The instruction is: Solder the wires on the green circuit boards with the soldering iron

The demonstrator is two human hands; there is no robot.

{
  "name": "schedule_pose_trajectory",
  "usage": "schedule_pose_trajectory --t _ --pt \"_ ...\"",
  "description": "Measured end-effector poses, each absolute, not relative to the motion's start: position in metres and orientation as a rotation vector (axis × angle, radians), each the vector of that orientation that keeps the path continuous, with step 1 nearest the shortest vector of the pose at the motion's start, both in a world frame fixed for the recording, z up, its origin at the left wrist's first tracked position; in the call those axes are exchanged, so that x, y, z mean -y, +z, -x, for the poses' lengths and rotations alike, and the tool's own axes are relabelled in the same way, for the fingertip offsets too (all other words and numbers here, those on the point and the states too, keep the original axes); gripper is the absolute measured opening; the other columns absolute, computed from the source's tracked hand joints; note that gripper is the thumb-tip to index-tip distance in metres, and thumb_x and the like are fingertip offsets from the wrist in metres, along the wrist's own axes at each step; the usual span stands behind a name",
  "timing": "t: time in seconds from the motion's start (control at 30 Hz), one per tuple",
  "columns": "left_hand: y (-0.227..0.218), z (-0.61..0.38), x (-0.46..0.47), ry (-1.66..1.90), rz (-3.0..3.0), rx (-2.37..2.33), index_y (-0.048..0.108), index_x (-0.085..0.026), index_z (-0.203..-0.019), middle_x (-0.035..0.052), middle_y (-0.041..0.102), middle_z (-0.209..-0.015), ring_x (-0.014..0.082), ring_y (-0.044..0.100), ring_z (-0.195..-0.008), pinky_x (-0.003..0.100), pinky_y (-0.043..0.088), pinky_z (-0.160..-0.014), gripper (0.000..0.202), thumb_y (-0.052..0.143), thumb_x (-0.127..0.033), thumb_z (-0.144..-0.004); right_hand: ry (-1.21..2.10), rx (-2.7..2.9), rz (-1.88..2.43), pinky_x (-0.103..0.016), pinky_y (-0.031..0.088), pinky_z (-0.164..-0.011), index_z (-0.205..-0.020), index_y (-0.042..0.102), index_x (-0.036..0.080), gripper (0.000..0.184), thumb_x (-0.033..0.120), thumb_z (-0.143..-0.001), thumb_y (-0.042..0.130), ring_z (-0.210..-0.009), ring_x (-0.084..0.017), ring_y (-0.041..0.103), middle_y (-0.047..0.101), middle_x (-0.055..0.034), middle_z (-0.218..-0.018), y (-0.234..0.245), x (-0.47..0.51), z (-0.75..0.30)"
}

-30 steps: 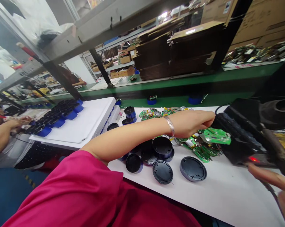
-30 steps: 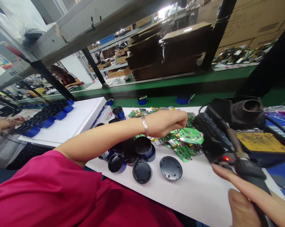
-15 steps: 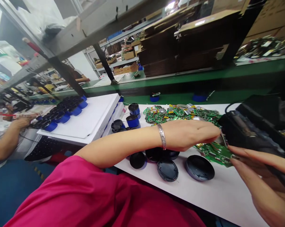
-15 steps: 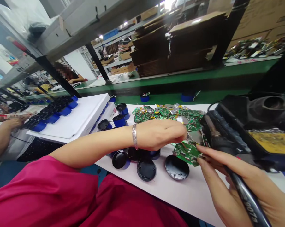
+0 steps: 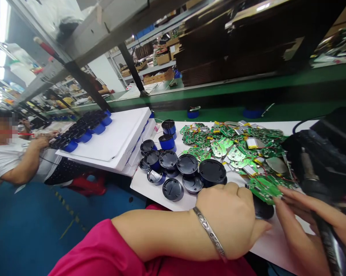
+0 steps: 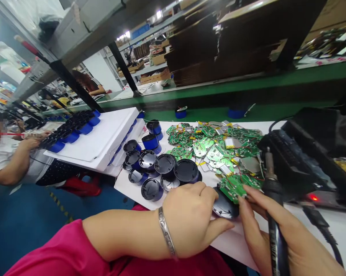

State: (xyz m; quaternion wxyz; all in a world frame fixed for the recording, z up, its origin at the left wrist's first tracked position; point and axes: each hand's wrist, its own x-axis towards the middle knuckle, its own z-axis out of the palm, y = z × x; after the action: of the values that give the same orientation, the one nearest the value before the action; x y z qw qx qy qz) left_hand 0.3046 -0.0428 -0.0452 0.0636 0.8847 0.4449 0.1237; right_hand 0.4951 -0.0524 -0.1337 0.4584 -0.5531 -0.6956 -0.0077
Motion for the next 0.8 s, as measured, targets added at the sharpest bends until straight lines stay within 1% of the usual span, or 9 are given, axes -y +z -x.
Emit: schedule_pose_trajectory --t 0.07,0.17,0.27,0.33,0.4,0.5,0.63,0.73,0.8 --pt "-0.051 -0.307 0.039 0.35 -2.663 -1.284 0.059 -0.013 -0.091 0.0064 0.064 -0.084 0.021 0.064 -0.074 0.032 0.054 -0.061 0.039 0.043 -0.049 -0.091 -0.034 1.788 1.344 -0.011 0.039 -0.097 -0.124 0.055 0.023 0.042 0.053 -0.095 0.056 -0.101 -0.011 0.054 0.053 0.0066 -0.116 -0.141 0.056 -0.499" --pt "-0.055 -0.308 0.034 0.374 -2.649 -1.171 0.062 -0.016 -0.085 0.0045 0.065 -0.083 0.0188 0.064 -0.077 0.032 0.053 -0.069 0.033 0.038 -0.036 -0.094 -0.042 1.77 1.412 -0.019 0.044 -0.089 -0.125 0.054 0.027 0.04 0.055 -0.096 0.055 -0.097 -0.011 0.056 0.054 0.0078 -0.114 -0.146 0.062 -0.499" --pt "-0.056 -0.31 0.031 0.476 -2.538 -1.2 0.064 -0.018 -0.085 0.0022 0.067 -0.084 0.0168 0.064 -0.078 0.029 0.052 -0.072 0.029 0.04 -0.033 -0.092 -0.036 1.713 1.469 -0.03 0.05 -0.076 -0.12 0.058 0.024 0.045 0.059 -0.091 0.055 -0.092 -0.02 0.058 0.057 0.0006 -0.106 -0.144 0.066 -0.494" --pt "-0.058 -0.312 0.029 0.535 -2.415 -1.231 0.065 -0.019 -0.082 -0.0001 0.067 -0.081 0.015 0.063 -0.076 0.026 0.051 -0.07 0.026 0.044 -0.032 -0.089 -0.027 1.674 1.483 -0.032 0.053 -0.069 -0.114 0.06 0.02 0.051 0.063 -0.087 0.056 -0.089 -0.025 0.057 0.057 -0.0057 -0.1 -0.142 0.066 -0.49" --pt "-0.061 -0.315 0.029 0.595 -2.287 -1.232 0.063 -0.019 -0.076 -0.0023 0.067 -0.077 0.013 0.062 -0.073 0.023 0.049 -0.068 0.024 0.047 -0.033 -0.087 -0.024 1.644 1.497 -0.032 0.054 -0.066 -0.111 0.061 0.018 0.054 0.065 -0.084 0.056 -0.088 -0.027 0.057 0.056 -0.008 -0.096 -0.14 0.066 -0.486" --pt "-0.067 -0.319 0.029 0.683 -2.132 -1.23 0.061 -0.02 -0.069 -0.0045 0.065 -0.072 0.0106 0.06 -0.069 0.021 0.047 -0.065 0.02 0.051 -0.031 -0.082 -0.018 1.642 1.496 -0.032 0.054 -0.067 -0.11 0.06 0.018 0.055 0.066 -0.084 0.055 -0.088 -0.027 0.056 0.055 -0.0087 -0.096 -0.141 0.067 -0.483" --pt "-0.068 -0.322 0.029 0.744 -1.975 -1.265 0.064 -0.02 -0.07 -0.0054 0.065 -0.067 0.0087 0.057 -0.062 0.018 0.045 -0.061 0.012 0.057 -0.028 -0.076 -0.018 1.672 1.482 -0.033 0.054 -0.07 -0.111 0.059 0.017 0.054 0.065 -0.085 0.056 -0.09 -0.027 0.057 0.056 -0.0087 -0.098 -0.145 0.07 -0.484" --pt "-0.058 -0.319 0.03 0.836 -1.901 -1.264 0.066 -0.019 -0.079 -0.0037 0.068 -0.072 0.0079 0.058 -0.062 0.018 0.047 -0.064 0.017 0.055 -0.031 -0.083 -0.022 1.731 1.45 -0.031 0.052 -0.078 -0.112 0.058 0.017 0.05 0.061 -0.089 0.053 -0.093 -0.023 0.057 0.057 -0.0061 -0.103 -0.148 0.072 -0.487" --pt "-0.048 -0.314 0.034 0.869 -1.923 -1.273 0.066 -0.019 -0.086 -0.0021 0.07 -0.077 0.0082 0.06 -0.065 0.019 0.049 -0.068 0.021 0.05 -0.031 -0.088 -0.004 1.759 1.45 -0.023 0.048 -0.086 -0.113 0.058 0.02 0.042 0.057 -0.093 0.051 -0.095 -0.016 0.057 0.057 0.0005 -0.107 -0.148 0.073 -0.489"
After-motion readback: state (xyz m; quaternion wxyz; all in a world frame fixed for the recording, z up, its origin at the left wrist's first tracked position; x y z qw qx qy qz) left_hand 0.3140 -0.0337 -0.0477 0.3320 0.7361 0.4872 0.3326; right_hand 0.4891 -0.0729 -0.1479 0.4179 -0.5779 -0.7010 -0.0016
